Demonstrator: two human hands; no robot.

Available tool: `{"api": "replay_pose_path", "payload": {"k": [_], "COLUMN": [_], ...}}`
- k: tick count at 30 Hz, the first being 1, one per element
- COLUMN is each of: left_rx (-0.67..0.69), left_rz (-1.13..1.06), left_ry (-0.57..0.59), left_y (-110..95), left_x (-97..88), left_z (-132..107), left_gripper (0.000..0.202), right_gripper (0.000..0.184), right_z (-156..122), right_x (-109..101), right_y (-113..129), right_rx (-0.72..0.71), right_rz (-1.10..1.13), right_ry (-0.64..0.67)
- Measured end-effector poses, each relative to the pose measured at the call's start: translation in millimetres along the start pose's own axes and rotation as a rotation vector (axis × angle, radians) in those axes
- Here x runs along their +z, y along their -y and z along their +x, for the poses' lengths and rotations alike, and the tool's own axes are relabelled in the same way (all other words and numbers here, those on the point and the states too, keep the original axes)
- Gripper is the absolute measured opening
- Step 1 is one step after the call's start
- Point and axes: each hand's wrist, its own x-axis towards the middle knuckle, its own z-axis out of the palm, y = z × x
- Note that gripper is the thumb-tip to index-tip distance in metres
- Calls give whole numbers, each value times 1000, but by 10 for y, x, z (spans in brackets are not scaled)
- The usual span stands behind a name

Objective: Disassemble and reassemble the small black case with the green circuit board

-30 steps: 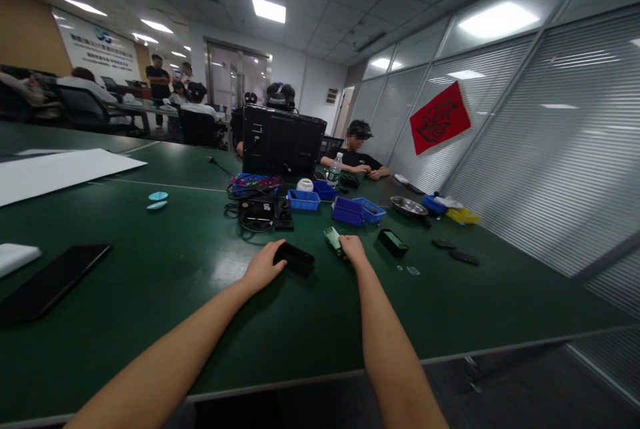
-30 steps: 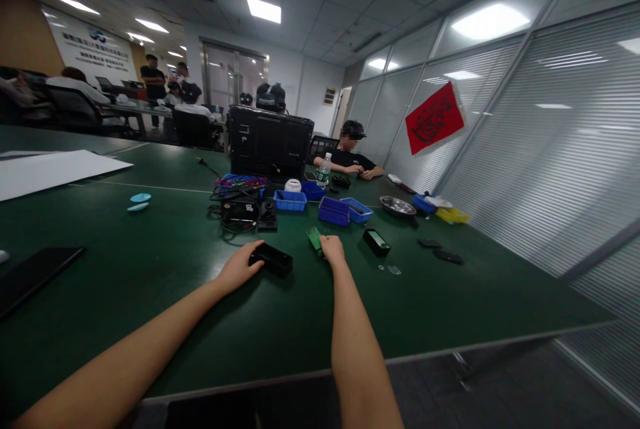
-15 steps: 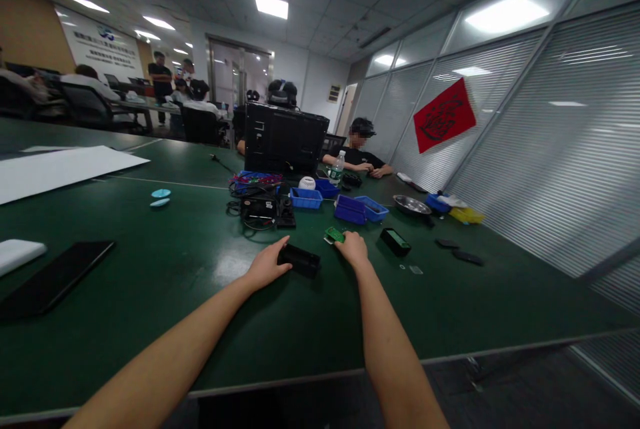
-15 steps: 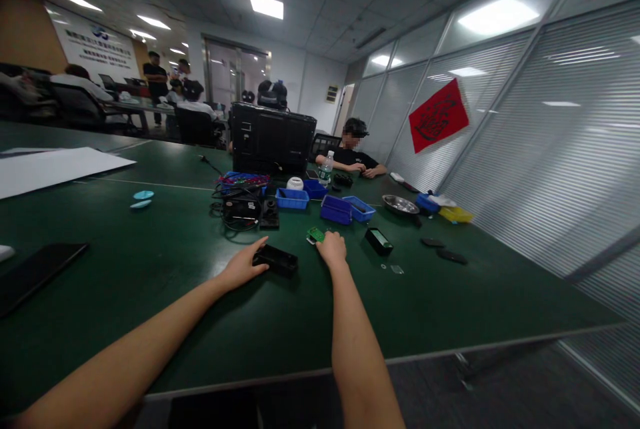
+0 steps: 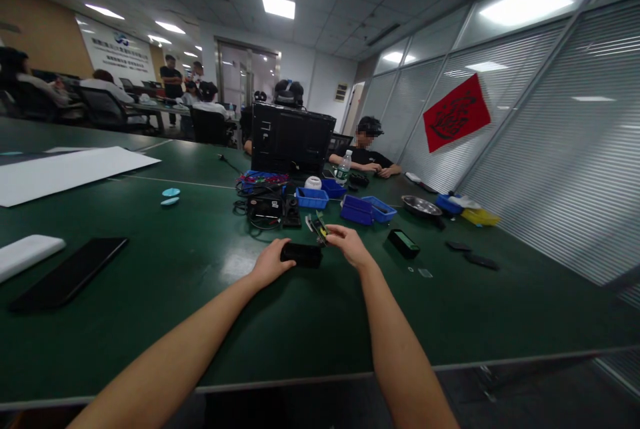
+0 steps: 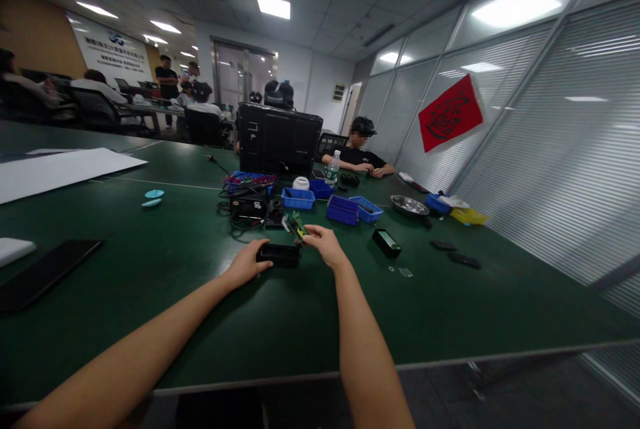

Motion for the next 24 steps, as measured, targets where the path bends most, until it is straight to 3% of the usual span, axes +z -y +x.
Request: {"api": "replay_pose_path", "payload": {"k": [3, 6, 11, 24], "left_rx": [-10, -17, -50, -57], "left_rz": [-13, -20, -51, -71], "left_ry": [0, -5, 10, -5], "left_y": [-2, -2, 11, 65], "left_x": [0, 0, 13, 49], "left_z": [1, 5, 13, 30], "left_gripper": [58, 58, 59, 73], "right_gripper": [46, 42, 37, 41], "right_z": [-58, -89, -91, -88], "right_x": [100, 149, 188, 216], "right_y": [96, 158, 189, 145], "right_rx": [-61, -91, -158, -182], "right_rz": [24, -175, -471, -565], "right_ry": [131, 203, 200, 216]}}
